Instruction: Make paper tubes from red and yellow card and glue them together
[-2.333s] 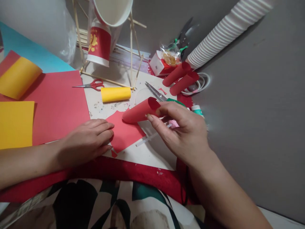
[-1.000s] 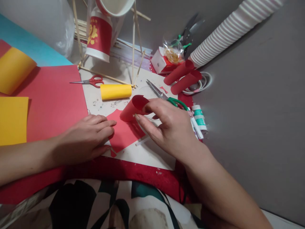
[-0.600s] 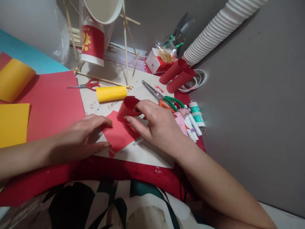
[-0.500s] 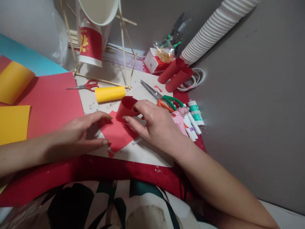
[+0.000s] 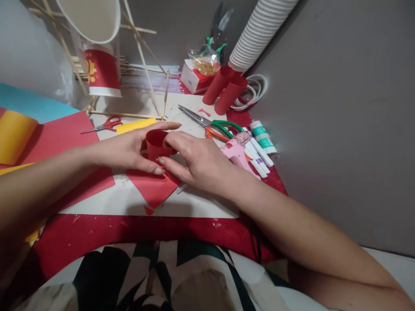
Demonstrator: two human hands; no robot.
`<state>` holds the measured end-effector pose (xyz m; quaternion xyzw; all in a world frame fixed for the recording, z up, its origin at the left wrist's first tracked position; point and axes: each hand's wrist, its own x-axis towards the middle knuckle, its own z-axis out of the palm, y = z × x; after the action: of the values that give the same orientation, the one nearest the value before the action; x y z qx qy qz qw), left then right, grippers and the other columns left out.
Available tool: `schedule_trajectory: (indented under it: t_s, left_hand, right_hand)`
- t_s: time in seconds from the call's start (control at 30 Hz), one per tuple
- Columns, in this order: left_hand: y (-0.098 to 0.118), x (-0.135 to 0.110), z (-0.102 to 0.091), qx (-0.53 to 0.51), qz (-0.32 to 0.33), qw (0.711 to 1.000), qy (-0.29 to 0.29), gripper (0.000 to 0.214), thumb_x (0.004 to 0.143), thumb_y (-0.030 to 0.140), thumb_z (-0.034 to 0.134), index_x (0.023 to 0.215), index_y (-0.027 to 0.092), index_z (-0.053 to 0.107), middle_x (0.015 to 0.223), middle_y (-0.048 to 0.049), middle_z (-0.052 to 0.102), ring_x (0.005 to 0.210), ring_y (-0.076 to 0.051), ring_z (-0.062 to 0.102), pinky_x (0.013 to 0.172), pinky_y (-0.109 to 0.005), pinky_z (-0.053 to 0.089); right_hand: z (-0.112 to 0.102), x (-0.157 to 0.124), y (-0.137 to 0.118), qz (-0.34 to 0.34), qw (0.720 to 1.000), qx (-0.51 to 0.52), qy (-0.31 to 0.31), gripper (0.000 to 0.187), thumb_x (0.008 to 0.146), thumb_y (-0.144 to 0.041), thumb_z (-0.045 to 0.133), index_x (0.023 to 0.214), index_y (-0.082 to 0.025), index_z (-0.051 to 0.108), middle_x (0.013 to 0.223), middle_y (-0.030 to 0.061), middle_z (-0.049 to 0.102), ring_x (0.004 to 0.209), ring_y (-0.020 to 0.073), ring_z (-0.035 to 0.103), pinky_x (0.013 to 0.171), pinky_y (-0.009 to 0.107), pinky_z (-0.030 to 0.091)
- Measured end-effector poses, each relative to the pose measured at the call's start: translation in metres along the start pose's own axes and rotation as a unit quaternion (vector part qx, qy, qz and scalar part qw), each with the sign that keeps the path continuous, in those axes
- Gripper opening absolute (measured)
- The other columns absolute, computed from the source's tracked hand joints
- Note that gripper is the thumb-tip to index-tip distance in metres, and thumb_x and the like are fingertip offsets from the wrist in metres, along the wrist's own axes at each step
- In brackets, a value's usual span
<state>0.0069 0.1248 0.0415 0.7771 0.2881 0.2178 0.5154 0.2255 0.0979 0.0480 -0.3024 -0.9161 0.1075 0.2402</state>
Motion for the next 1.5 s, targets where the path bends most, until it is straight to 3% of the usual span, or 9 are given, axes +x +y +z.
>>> schedule_trajectory:
  t_s: [0.1,0.23,0.37,0.63,0.77,0.93,1.23,1.37,1.5]
  left_hand:
    - [-0.008,0.007,0.002,-0.02,0.023,0.999,0.026,0.085,0.068,0.025,0.084,0.145,0.025,0.049,0.136,-0.0082,0.065,0.132,-0.031,0.059,0.11,-0.045,0.049]
    - [-0.016,0.009,0.007,-0.074,0.039,0.995,0.05,0.069,0.066,0.026,0.087,0.13,0.023,0.062,0.131,-0.0085,0.069,0.128,-0.033,0.062,0.108,-0.049,0.052]
    - [-0.011,0.01,0.009,-0.079,0.03,0.995,0.051,0.06,0.066,0.029,0.089,0.121,0.02,0.066,0.119,-0.0085,0.073,0.119,-0.032,0.067,0.103,-0.049,0.055]
    - [-0.002,0.006,0.0,-0.011,0.017,0.997,0.069,0.089,0.06,0.028,0.094,0.14,0.025,0.055,0.119,-0.008,0.073,0.114,-0.031,0.07,0.098,-0.045,0.059]
    - [-0.003,0.003,-0.006,-0.022,0.028,0.998,0.059,0.101,0.058,0.029,0.095,0.147,0.029,0.048,0.118,-0.0036,0.074,0.104,-0.028,0.074,0.09,-0.039,0.062]
    - [-0.009,0.004,-0.004,-0.028,0.009,0.998,0.061,0.102,0.064,0.032,0.092,0.152,0.033,0.04,0.112,-0.0023,0.073,0.107,-0.029,0.071,0.094,-0.045,0.06]
    - [-0.007,-0.003,0.003,-0.02,0.02,0.997,0.071,0.074,0.067,0.034,0.091,0.133,0.031,0.058,0.091,-0.0031,0.067,0.101,-0.025,0.069,0.097,-0.046,0.058]
    - [0.004,-0.01,0.002,-0.013,0.046,0.995,0.087,0.061,0.069,0.038,0.089,0.124,0.032,0.065,0.091,-0.0028,0.066,0.097,-0.024,0.068,0.1,-0.048,0.056]
    - [0.021,-0.017,0.002,0.036,0.092,0.988,0.121,0.052,0.069,0.046,0.087,0.116,0.036,0.066,0.086,-0.0015,0.064,0.09,-0.024,0.067,0.097,-0.05,0.057]
  right_hand:
    - [0.001,-0.002,0.001,0.017,1.0,-0.003,0.014,0.014,0.091,-0.028,0.058,0.1,-0.018,0.058,0.09,0.0064,0.069,0.072,0.0184,0.064,0.061,0.03,0.049]
    - [-0.001,-0.003,0.001,0.045,0.999,0.027,0.0,0.04,0.089,-0.028,0.056,0.128,-0.019,0.054,0.118,0.011,0.069,0.085,0.0208,0.068,0.072,0.033,0.053]
    - [-0.006,-0.002,0.0,0.065,0.996,0.062,-0.027,0.058,0.089,-0.025,0.057,0.145,-0.024,0.045,0.125,0.0084,0.069,0.095,0.0214,0.069,0.08,0.035,0.055]
    - [-0.035,-0.009,-0.002,0.083,0.99,0.105,0.047,0.059,0.092,-0.031,0.054,0.15,-0.026,0.042,0.151,0.0078,0.051,0.116,0.0217,0.066,0.079,0.03,0.057]
    - [-0.046,-0.016,-0.001,0.14,0.985,0.085,0.06,0.054,0.094,-0.036,0.051,0.146,-0.029,0.045,0.139,0.002,0.058,0.112,0.0183,0.069,0.078,0.029,0.055]
    - [-0.047,-0.016,0.008,0.164,0.983,0.047,0.059,0.049,0.094,-0.034,0.056,0.142,-0.028,0.048,0.124,-0.0024,0.067,0.101,0.0143,0.071,0.082,0.028,0.053]
    - [-0.049,-0.014,0.015,0.159,0.987,-0.015,0.031,0.044,0.099,-0.048,0.051,0.136,-0.024,0.054,0.122,-0.0044,0.068,0.086,0.0113,0.067,0.087,0.029,0.046]
    - [-0.049,-0.012,0.01,0.181,0.983,0.002,0.018,0.035,0.097,-0.036,0.059,0.13,-0.023,0.062,0.109,-0.0026,0.072,0.091,0.016,0.068,0.08,0.028,0.046]
    - [-0.04,-0.012,0.008,0.227,0.972,0.06,0.026,0.024,0.091,-0.034,0.066,0.109,-0.022,0.075,0.085,-0.0014,0.075,0.077,0.0156,0.069,0.061,0.024,0.044]
